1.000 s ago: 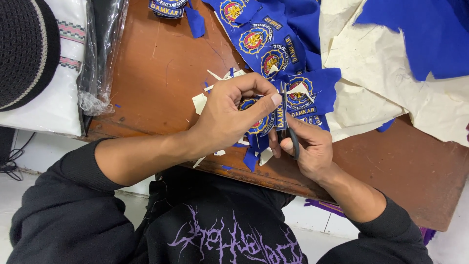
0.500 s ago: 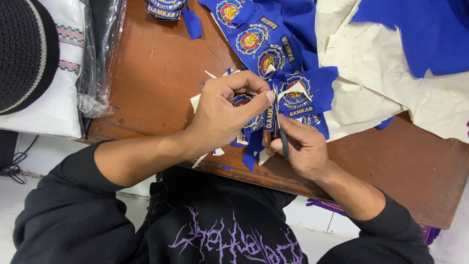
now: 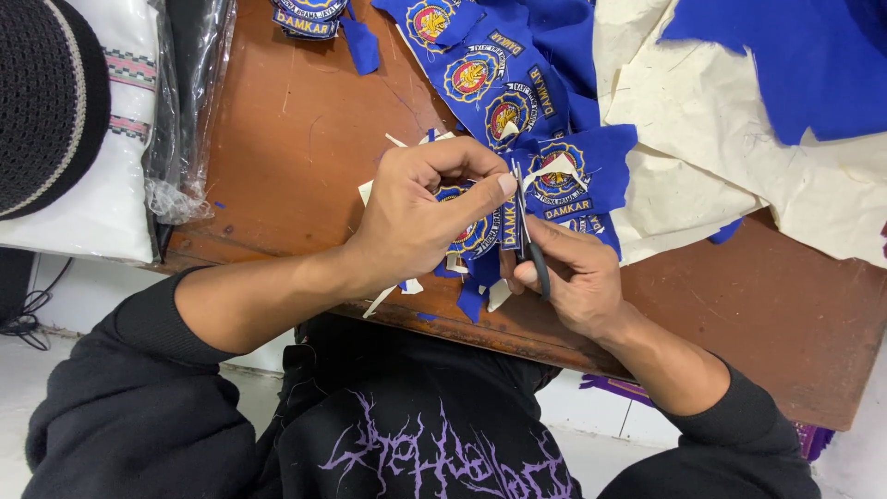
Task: Using scissors to precisely cut out individual embroidered patches from a larger sheet of blue fabric.
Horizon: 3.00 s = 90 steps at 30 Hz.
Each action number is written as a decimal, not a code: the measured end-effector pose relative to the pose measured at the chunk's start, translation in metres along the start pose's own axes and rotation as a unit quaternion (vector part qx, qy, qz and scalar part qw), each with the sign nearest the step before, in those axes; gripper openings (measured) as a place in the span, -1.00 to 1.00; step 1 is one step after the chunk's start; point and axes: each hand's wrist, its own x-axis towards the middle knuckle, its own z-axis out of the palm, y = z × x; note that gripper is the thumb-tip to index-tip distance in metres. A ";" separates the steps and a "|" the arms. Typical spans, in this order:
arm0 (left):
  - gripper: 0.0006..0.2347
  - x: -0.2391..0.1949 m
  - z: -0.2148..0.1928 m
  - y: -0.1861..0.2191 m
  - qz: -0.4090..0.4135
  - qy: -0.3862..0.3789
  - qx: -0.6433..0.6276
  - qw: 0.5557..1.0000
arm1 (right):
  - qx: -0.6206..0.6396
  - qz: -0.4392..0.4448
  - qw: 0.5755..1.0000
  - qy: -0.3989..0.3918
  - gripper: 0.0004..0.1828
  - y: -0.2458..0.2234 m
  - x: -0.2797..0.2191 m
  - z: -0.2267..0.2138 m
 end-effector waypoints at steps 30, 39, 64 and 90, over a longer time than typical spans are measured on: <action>-0.70 0.019 -0.004 -0.008 -0.006 -0.091 0.052 0.995 | 0.080 0.075 0.984 0.143 -0.61 -0.010 0.031 -0.031; -0.75 0.024 -0.009 -0.015 0.106 -0.109 0.134 0.979 | 0.007 -0.036 0.992 0.123 -0.93 -0.024 0.035 -0.038; -0.76 0.032 -0.003 -0.031 0.012 -0.107 -0.032 0.994 | 0.026 -0.059 0.973 0.224 -0.55 0.000 0.035 -0.035; -0.84 0.022 0.008 -0.021 0.051 -0.066 0.124 0.989 | 0.001 -0.017 0.972 0.234 -0.59 0.002 0.035 -0.025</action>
